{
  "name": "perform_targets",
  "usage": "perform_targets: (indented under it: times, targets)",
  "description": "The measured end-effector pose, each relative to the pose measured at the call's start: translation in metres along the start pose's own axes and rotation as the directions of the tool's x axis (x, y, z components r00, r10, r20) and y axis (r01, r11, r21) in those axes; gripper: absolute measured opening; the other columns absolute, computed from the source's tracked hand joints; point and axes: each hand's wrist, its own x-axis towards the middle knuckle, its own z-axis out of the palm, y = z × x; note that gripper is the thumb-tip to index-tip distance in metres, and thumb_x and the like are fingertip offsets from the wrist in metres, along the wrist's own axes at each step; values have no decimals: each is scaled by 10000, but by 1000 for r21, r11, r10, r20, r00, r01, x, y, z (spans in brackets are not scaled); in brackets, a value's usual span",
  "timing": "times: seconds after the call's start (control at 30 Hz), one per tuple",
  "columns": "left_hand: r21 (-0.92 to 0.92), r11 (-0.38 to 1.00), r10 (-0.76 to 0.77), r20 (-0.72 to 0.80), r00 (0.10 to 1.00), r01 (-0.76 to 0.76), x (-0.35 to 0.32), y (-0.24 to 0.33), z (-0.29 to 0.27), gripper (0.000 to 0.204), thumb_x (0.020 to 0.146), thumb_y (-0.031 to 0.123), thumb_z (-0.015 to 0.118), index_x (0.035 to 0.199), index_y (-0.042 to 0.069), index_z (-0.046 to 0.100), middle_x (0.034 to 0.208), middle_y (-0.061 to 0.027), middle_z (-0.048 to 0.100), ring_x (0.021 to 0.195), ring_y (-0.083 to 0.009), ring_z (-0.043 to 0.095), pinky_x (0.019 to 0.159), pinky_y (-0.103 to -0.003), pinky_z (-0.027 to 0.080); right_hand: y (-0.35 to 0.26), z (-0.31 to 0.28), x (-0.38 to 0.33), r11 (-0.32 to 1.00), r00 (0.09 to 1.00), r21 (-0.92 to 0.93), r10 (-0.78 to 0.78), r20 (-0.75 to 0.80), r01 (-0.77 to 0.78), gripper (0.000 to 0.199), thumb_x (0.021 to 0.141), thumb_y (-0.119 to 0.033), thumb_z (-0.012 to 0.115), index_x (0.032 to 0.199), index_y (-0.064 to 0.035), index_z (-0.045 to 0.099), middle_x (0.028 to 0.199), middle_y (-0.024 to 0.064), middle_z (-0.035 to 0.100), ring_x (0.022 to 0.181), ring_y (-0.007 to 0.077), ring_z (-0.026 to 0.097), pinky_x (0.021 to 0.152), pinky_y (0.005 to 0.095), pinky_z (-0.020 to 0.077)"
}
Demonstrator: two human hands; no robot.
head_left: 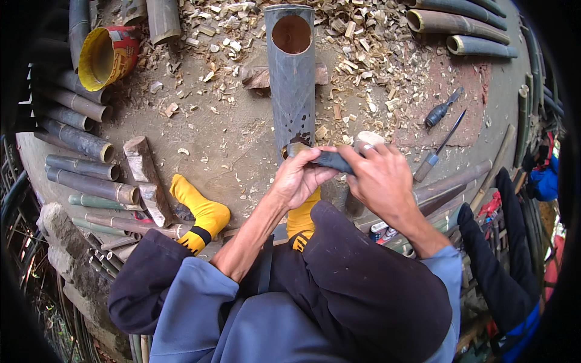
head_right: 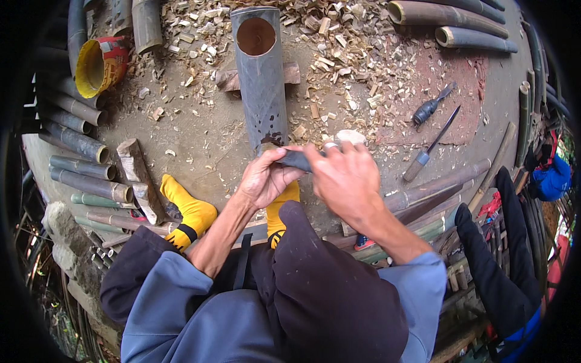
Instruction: The person carves and shapes bamboo sections on the ground using a large knife and a wooden mallet to strike the blade, creating rectangular openings in the bamboo.
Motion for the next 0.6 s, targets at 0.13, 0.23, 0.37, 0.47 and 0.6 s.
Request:
perform_targets:
  times: [0.13, 0.23, 0.37, 0.47, 0.6]
  targets:
    - [-518, 843, 201, 55, 978, -144, 12, -28, 10, 304, 936, 191, 497, 1182, 14, 483, 1182, -125, 550, 1204, -255, 457, 1103, -381, 303, 30, -4, 42, 811, 851, -350, -521, -69, 468, 281, 783, -194, 557, 1042, -99, 610, 812, 54, 640, 848, 171, 618, 709, 312, 421]
    - [-727, 686, 188, 168, 968, -7, 28, -57, 8, 283, 937, 177, 493, 1146, -14, 504, 1197, -163, 546, 1156, -273, 510, 1042, -365, 405, 51, -8, 63, 672, 742, -368, -665, 82, 643, 333, 780, -222, 556, 1111, -205, 591, 792, 46, 639, 787, 195, 628, 629, 334, 449]
    - [-555, 805, 67, -266, 962, -209, 22, -55, 26, 284, 951, 147, 448, 1137, -67, 475, 1188, -204, 537, 1132, -278, 528, 1011, -351, 441, 63, 2, 74, 749, 733, -129, -572, 368, 649, 408, 796, -231, 554, 1197, -308, 540, 719, 78, 638, 658, 256, 631, 534, 372, 467]
    - [-426, 886, -2, -399, 917, -184, 15, -41, 46, 283, 957, 130, 418, 1144, -79, 455, 1192, -224, 521, 1129, -299, 524, 1015, -357, 438, 65, 11, 67, 872, 772, 98, -472, 425, 480, 497, 747, -223, 605, 1228, -321, 525, 676, 108, 631, 610, 304, 617, 540, 409, 485]
    - [-51, 992, -129, -439, 889, 118, 3, -27, 30, 321, 964, 163, 364, 1133, -102, 430, 1158, -269, 504, 1098, -328, 531, 1001, -388, 445, 59, 73, 18, 819, 900, 536, -374, 225, 207, 536, 702, -246, 664, 1221, -301, 544, 773, 121, 663, 657, 317, 635, 618, 408, 522]
